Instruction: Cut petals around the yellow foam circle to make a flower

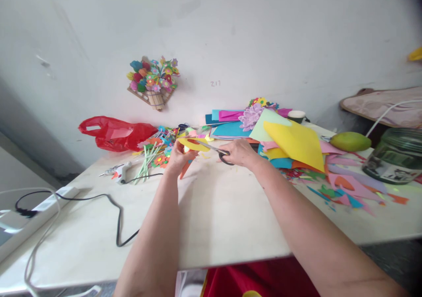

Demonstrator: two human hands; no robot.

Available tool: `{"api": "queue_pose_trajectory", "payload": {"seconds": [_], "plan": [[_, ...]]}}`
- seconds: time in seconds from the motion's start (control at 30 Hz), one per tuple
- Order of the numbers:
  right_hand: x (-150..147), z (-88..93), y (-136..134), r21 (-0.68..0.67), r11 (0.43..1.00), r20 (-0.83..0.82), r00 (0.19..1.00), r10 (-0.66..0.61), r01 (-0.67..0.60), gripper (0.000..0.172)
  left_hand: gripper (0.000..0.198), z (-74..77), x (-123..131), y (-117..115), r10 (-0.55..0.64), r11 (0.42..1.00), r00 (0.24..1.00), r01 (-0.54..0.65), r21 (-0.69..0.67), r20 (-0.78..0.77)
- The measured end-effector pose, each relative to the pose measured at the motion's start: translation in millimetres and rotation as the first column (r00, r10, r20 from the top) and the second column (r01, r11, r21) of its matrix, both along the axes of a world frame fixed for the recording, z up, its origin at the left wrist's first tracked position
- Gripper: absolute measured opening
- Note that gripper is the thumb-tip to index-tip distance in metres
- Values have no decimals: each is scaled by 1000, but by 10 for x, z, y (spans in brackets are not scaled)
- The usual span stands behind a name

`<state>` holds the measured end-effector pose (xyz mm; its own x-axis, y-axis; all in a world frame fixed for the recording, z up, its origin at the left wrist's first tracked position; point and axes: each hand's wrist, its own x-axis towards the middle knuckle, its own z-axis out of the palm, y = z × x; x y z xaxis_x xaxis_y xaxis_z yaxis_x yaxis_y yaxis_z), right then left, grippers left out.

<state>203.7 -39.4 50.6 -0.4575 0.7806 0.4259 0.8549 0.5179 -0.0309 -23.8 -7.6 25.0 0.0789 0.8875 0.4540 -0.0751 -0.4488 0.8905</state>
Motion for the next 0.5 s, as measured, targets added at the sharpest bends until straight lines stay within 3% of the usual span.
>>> {"api": "queue_pose_trajectory", "payload": {"seconds": [0.27, 0.5], "plan": [[-5, -8, 11, 4, 998, -33, 998, 59, -59, 20, 61, 20, 18, -28, -1, 1000, 999, 2, -21, 33], [4, -20, -20, -65, 997, -149, 989, 24, -33, 19, 59, -2, -2, -11, -23, 999, 1000, 23, -35, 7]]}}
